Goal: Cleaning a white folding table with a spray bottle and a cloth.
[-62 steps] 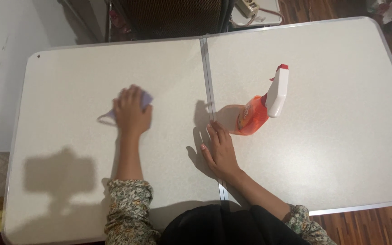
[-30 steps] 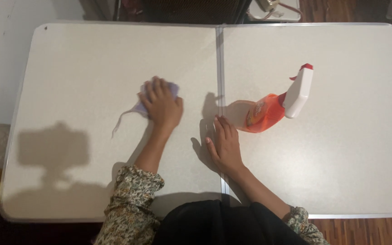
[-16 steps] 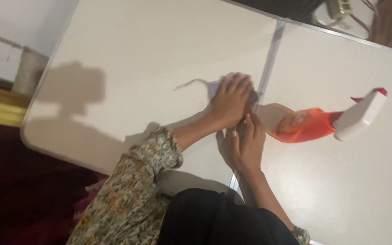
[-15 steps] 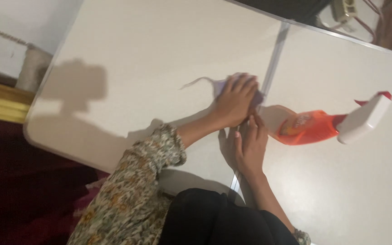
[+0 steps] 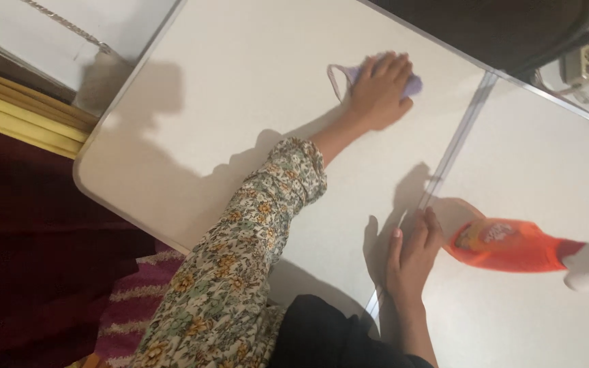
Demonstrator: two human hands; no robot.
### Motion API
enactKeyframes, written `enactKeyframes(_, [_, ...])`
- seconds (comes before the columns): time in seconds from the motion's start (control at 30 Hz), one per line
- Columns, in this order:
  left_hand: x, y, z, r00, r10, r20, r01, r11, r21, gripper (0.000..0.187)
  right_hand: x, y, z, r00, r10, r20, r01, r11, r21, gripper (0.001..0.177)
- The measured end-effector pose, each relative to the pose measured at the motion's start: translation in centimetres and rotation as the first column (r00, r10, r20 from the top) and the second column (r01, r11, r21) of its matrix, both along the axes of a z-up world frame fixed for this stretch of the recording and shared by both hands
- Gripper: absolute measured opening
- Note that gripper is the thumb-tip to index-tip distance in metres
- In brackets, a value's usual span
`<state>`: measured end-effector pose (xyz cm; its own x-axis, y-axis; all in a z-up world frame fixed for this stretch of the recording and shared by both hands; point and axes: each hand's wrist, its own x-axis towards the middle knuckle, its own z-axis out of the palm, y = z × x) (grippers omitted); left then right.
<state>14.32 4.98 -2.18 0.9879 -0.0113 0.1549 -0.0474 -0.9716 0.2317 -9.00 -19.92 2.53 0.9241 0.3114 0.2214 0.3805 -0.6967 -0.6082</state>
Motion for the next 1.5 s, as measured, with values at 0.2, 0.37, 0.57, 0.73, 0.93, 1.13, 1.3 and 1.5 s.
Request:
enactKeyframes(0.2, [0.5,9.1,2.1,0.972,0.229,-0.061,-0.227,0.973,0.027,0.076,-0.2,0.3,0.4,1.0,0.0,0.01,0.0,1.0,-0.004,0.052])
enactKeyframes(0.37, [0.0,15.3,2.0,0.937,0.346,0.043,-0.346,0.938,-0.01,0.077,0.0,0.6,0.5,1.0,-0.003,0.015,0.003,0.999,-0.043,0.051])
enactKeyframes(0.57, [-1.5,18.8,1.4,0.863,0.502,0.058,-0.499,0.865,-0.056,0.078,-0.2,0.6,0.6,1.0,0.002,0.012,-0.001,0.998,-0.061,0.051])
enactKeyframes(0.73, [-3.0,16.9,0.7,0.765,0.633,0.12,-0.628,0.774,-0.085,0.073,-0.1,0.6,0.1,1.0,-0.01,0.025,0.012,0.998,-0.066,0.049])
enactKeyframes(0.93, [-4.0,11.8,-0.1,0.721,0.678,0.146,-0.676,0.733,-0.067,0.08,-0.3,1.0,0.7,0.996,0.035,0.079,-0.027,0.994,-0.102,0.046])
enactKeyframes(1.13, [-5.9,4.3,1.4,0.767,0.634,0.096,-0.633,0.773,-0.048,0.083,0.0,0.9,0.6,0.992,0.028,0.126,-0.026,1.0,-0.016,0.046])
enactKeyframes(1.3, [-7.2,-2.4,1.1,0.844,0.527,0.103,-0.527,0.849,-0.033,0.086,0.1,0.5,-0.3,0.985,0.053,0.165,-0.045,0.998,-0.05,0.048])
enactKeyframes(1.5, [-9.4,-8.5,0.4,0.946,0.295,0.133,-0.288,0.955,-0.064,0.081,0.2,0.3,-0.5,0.988,0.024,0.155,-0.026,1.0,0.008,0.049])
